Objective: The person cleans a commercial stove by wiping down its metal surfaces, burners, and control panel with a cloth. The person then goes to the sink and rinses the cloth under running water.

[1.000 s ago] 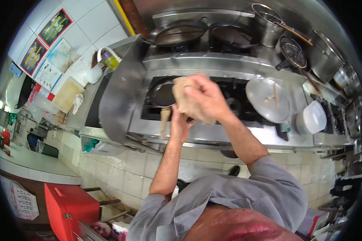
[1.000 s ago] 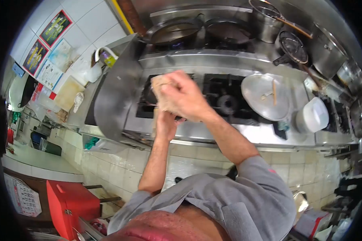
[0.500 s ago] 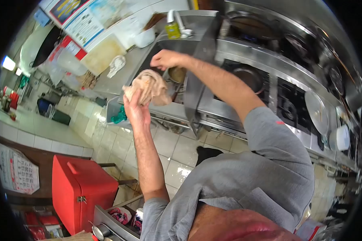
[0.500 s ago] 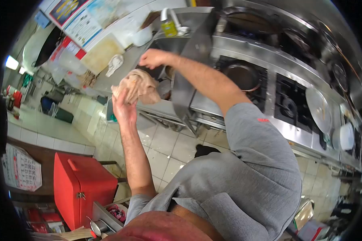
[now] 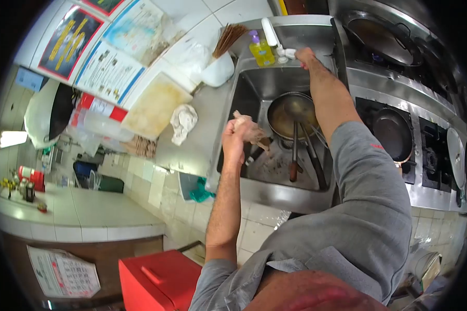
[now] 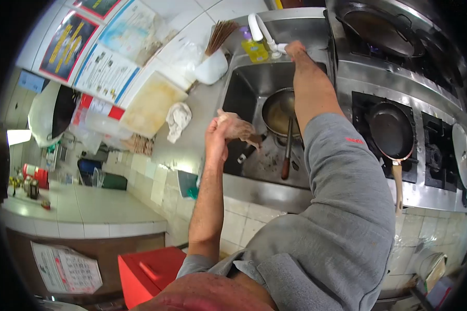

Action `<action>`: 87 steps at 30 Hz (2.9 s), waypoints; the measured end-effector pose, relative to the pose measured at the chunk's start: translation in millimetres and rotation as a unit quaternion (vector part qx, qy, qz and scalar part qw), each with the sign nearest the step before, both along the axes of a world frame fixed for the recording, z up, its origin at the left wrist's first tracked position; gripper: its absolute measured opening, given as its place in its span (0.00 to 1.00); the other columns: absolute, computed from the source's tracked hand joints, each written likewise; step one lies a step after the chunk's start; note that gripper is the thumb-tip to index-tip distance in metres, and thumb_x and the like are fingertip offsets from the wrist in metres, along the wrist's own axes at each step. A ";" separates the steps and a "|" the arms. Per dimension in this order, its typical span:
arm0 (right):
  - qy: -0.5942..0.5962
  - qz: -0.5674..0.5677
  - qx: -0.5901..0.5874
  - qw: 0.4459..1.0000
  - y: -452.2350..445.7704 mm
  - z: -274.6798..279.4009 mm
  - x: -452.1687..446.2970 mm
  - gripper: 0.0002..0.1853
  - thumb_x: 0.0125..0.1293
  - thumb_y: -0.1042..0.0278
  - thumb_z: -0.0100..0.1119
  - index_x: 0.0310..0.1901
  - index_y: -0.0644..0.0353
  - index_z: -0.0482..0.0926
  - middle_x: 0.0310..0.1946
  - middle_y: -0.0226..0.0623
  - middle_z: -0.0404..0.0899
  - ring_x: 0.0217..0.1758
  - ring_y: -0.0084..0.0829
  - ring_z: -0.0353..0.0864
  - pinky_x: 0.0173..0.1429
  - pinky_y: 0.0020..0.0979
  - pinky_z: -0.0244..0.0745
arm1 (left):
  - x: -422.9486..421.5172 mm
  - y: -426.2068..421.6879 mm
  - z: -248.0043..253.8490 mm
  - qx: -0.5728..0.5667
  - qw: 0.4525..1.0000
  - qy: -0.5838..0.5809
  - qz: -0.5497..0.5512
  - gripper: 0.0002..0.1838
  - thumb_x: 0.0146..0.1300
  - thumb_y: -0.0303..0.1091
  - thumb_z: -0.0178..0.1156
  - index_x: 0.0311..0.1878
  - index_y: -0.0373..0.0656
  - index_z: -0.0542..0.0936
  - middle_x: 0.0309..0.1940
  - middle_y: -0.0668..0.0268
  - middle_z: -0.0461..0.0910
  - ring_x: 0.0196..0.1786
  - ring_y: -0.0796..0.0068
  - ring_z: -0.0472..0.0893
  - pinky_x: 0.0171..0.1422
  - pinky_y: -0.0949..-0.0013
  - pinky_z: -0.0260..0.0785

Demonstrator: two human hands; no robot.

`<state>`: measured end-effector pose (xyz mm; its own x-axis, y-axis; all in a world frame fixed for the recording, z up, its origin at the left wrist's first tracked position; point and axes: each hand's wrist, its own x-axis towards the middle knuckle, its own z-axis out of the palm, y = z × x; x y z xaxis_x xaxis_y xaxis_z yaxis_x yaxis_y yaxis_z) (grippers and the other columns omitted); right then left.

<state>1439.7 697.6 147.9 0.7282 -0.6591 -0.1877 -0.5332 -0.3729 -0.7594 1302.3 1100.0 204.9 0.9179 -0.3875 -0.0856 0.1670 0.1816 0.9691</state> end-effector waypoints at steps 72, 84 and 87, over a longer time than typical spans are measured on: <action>-0.113 -0.082 0.414 0.900 136.6 -159.5 -48.5 0.10 0.51 0.65 0.60 0.36 0.56 0.79 0.27 0.37 0.81 0.34 0.34 0.82 0.35 0.37 0.74 | 159.1 -224.9 -151.4 0.067 0.950 0.064 -0.297 0.05 0.49 0.21 0.58 0.32 0.39 0.76 0.23 0.66 0.75 0.25 0.73 0.76 0.26 0.69 0.68; -0.261 -0.015 0.373 0.890 108.4 -98.8 -78.1 0.23 0.45 0.72 0.68 0.44 0.60 0.72 0.38 0.42 0.76 0.41 0.29 0.77 0.29 0.36 0.74 | 147.9 -191.3 -152.1 -0.111 0.885 0.205 -0.403 0.25 0.65 0.53 0.48 0.62 0.53 0.64 0.58 0.67 0.69 0.57 0.66 0.70 0.58 0.55 0.63; -0.253 -0.053 0.383 0.887 109.7 -90.5 -90.6 0.23 0.52 0.63 0.66 0.48 0.57 0.68 0.36 0.32 0.73 0.35 0.25 0.76 0.24 0.26 0.70 | 147.3 -201.2 -168.7 -0.114 0.926 0.196 -0.301 0.23 0.64 0.48 0.54 0.58 0.46 0.68 0.54 0.64 0.72 0.53 0.65 0.74 0.53 0.61 0.68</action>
